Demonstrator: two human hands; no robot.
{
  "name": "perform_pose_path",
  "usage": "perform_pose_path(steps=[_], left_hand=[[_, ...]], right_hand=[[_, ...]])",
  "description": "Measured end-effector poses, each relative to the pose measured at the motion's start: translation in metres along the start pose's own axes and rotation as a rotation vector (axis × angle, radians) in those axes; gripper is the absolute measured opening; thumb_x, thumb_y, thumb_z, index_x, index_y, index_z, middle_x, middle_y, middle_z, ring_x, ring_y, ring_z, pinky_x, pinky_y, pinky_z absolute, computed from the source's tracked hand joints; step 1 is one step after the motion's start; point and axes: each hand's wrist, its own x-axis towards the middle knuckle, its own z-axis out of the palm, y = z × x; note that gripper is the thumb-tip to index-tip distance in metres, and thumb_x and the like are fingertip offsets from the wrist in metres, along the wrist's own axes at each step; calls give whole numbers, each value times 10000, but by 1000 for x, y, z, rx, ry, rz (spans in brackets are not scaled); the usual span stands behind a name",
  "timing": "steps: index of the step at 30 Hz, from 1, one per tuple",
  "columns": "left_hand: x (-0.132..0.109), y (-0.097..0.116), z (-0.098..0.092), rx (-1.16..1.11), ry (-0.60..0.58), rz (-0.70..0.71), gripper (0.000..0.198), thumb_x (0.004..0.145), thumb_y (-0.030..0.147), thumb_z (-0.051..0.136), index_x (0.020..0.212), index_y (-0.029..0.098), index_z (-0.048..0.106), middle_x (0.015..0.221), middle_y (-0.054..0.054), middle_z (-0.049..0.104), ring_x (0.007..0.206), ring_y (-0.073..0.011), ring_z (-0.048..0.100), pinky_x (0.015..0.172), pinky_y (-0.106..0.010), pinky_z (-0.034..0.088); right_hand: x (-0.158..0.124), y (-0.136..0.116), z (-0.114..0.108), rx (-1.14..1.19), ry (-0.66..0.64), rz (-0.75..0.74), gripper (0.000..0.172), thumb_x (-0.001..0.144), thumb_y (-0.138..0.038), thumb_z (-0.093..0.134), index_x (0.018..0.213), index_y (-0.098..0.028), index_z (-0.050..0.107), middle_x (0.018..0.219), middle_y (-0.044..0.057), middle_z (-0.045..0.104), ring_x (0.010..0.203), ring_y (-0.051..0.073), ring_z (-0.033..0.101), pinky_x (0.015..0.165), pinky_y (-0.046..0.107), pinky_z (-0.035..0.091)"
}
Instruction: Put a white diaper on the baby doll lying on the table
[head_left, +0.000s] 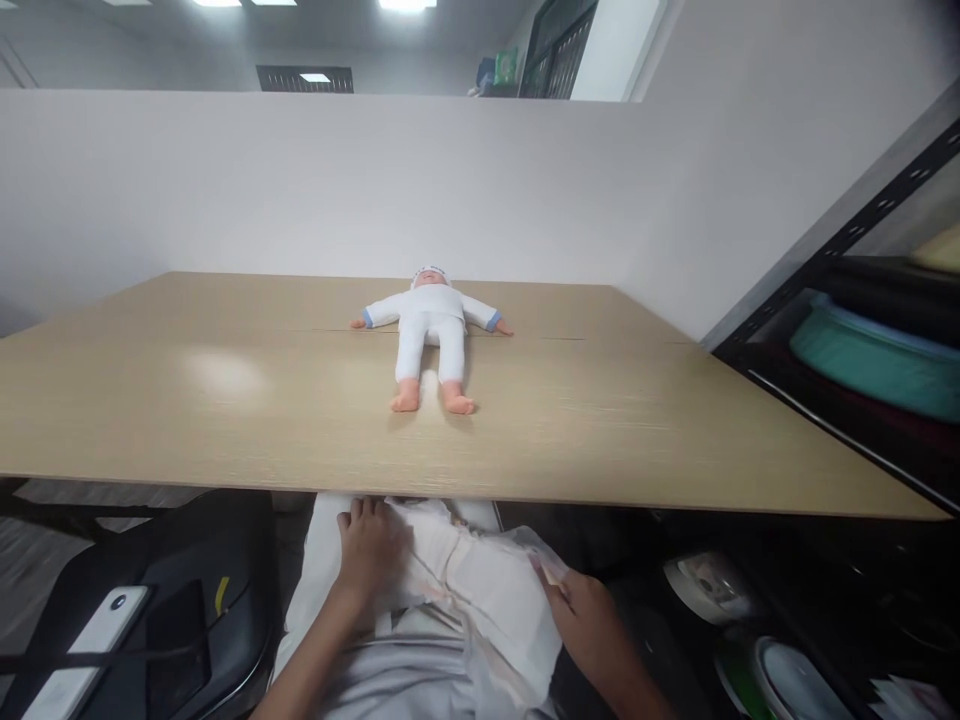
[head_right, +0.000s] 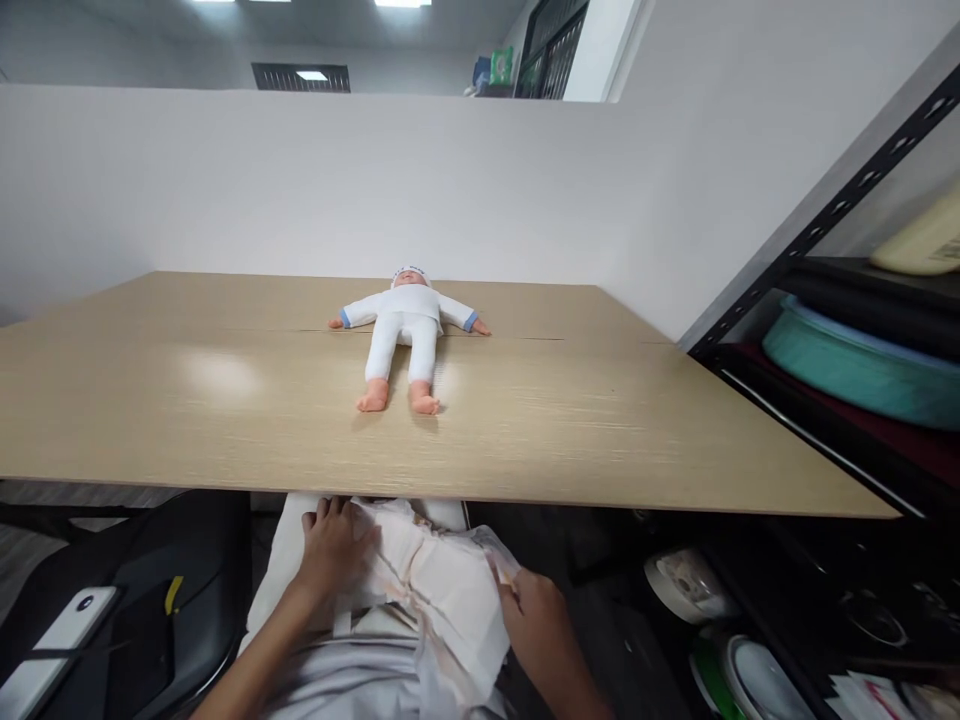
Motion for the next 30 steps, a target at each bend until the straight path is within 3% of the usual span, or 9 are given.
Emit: perform_pose_path(steps=[4, 7, 10, 14, 17, 19, 20, 24, 30], left_hand=[[-9, -7, -5, -143, -68, 49, 330, 1011, 361, 487, 1243, 219, 673, 1263, -170, 756, 1246, -361, 664, 1080, -543, 462], [-41, -13, -19, -414, -33, 106, 287, 1074, 414, 360, 1225, 285, 567, 1155, -105, 764, 1060, -286, 734, 944, -435, 570], [-80, -10, -43, -589, 34, 164, 150, 1077, 456, 426, 1058, 321, 488, 966, -36, 721, 864, -264, 714, 819, -414, 587], [-101, 12, -91, -582, 60, 310, 110, 1078, 439, 481, 1075, 339, 525, 995, -38, 731, 857, -253, 713, 783, -405, 599], [-88, 31, -136, -478, 76, 488, 110, 1059, 421, 532, 1078, 342, 606, 975, -50, 742, 883, -260, 714, 774, -400, 604], [-69, 40, -168, -382, 116, 600, 132, 1065, 424, 544, 1046, 331, 636, 969, -47, 759, 882, -255, 711, 763, -387, 589], [-57, 43, -182, -334, 161, 643, 165, 1078, 453, 544, 1058, 332, 654, 954, -36, 766, 875, -253, 707, 760, -383, 576], [-5, 51, -232, -187, 216, 732, 282, 1090, 549, 552, 1173, 318, 691, 921, -18, 764, 894, -249, 698, 801, -373, 543], [56, 64, -269, -171, 31, 693, 453, 992, 730, 610, 1039, 298, 736, 828, -14, 694, 839, -240, 662, 677, -325, 484]], right_hand=[[-7, 10, -13, 31, 45, 58, 626, 1028, -633, 408, 552, -269, 589, 565, 86, 728, 559, 291, 705, 522, 363, 489], [-18, -3, -36, 12, 116, -123, 349, 937, -579, 610, 1026, -303, 804, 992, 108, 858, 887, 372, 807, 701, 447, 638], [-29, -40, -59, -16, 98, -368, 865, 864, -438, 794, 1647, -403, 428, 1471, 112, 713, 1267, 412, 724, 971, 568, 649], [-22, -114, -73, 63, 124, -517, 1113, 827, -363, 845, 1743, -379, 213, 1610, 145, 573, 1411, 441, 611, 1042, 631, 622], [6, -165, -77, 199, 132, -637, 876, 840, -315, 844, 1626, -347, 458, 1512, 137, 653, 1363, 414, 640, 1062, 583, 604], [31, -188, -85, 303, 66, -642, 214, 939, -289, 761, 1149, -319, 733, 1076, 57, 796, 969, 284, 758, 849, 418, 636], [44, -196, -92, 313, 49, -609, 60, 972, -339, 745, 963, -283, 726, 869, 21, 766, 771, 225, 716, 730, 356, 598], [94, -215, -130, 278, -37, -567, 393, 1025, -481, 670, 735, -223, 612, 667, -27, 616, 625, 149, 543, 599, 285, 425], [154, -217, -165, 347, -317, -455, 443, 1028, -577, 629, 782, -209, 633, 697, -40, 567, 638, 136, 478, 571, 265, 356]])
